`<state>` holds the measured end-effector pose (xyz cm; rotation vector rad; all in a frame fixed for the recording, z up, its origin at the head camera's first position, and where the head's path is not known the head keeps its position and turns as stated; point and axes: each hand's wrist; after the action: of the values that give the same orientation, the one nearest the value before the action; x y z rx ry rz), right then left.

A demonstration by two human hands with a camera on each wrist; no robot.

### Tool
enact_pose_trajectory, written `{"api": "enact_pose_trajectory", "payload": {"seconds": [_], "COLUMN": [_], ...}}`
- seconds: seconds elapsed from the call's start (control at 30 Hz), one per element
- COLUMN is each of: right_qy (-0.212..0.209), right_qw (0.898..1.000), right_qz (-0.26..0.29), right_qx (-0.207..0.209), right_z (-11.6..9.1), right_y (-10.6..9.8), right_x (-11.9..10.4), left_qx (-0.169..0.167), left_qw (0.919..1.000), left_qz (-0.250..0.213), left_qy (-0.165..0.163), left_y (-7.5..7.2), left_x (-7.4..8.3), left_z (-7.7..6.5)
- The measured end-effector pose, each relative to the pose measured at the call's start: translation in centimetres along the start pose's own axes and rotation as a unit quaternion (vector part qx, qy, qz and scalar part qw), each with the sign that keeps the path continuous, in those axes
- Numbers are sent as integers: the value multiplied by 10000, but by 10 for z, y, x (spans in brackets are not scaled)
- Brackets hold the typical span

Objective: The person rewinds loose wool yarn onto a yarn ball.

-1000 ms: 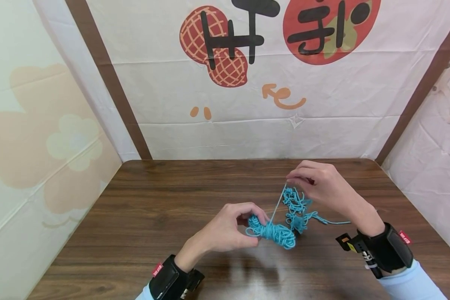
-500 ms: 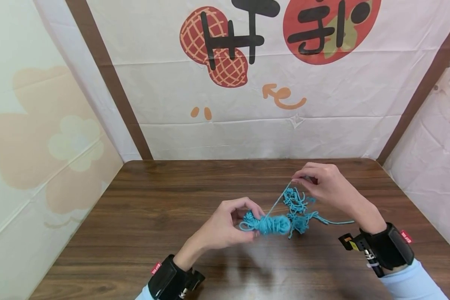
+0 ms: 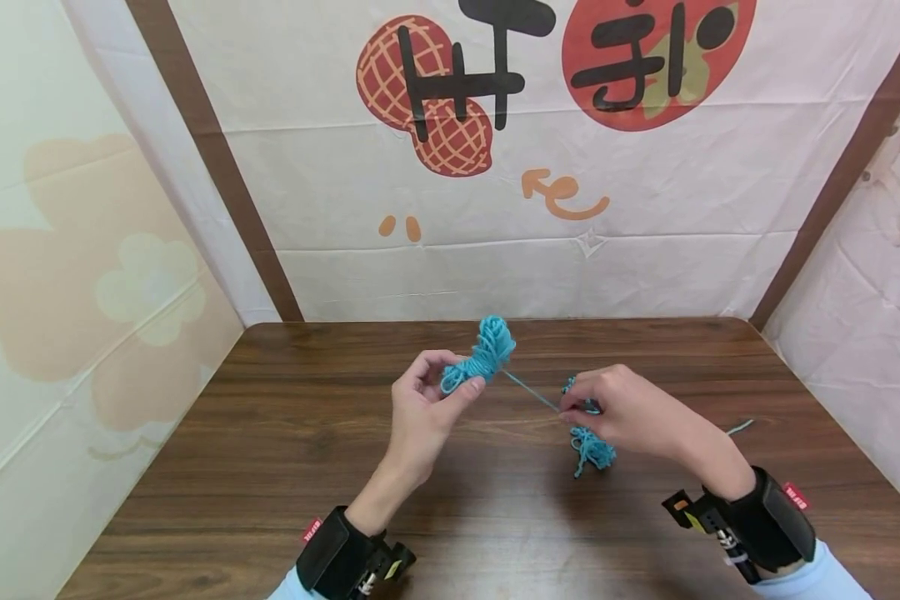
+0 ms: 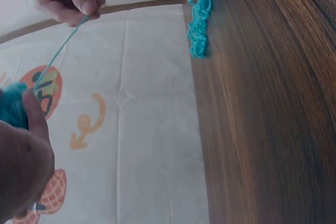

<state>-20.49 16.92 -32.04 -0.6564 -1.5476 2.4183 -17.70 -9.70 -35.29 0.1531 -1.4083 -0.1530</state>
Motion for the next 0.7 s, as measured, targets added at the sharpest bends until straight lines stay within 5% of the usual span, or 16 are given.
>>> {"api": "enact_pose_trajectory", "payload": {"seconds": [0.17,0.33,0.7], "right_qy": [-221,-462,-661], "right_qw": [9991,9985,9974], "right_qz": [-16,-148,-204], "right_qx": [-357,-260,-178], "right_z": [6,10,13], "right_y": [3,2,2], "right_x": [-27,-45,-58], "left_qx": [649,821,383], "left_qw": [9978,9957,9813], "left_qz": [145,407,1882], "left_qy": [52,108,-103], "left_y": [2,2,-1], "left_x": [-1,-2,-14], "left_z": [2,3,3]}}
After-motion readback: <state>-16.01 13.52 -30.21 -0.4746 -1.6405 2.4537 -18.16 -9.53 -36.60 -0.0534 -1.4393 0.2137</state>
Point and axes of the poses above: each hand's wrist, its own z-axis towards the middle knuckle, its own y-axis out of the palm, x = y × z, and after that the axes turned 11 degrees about -y, right-handed
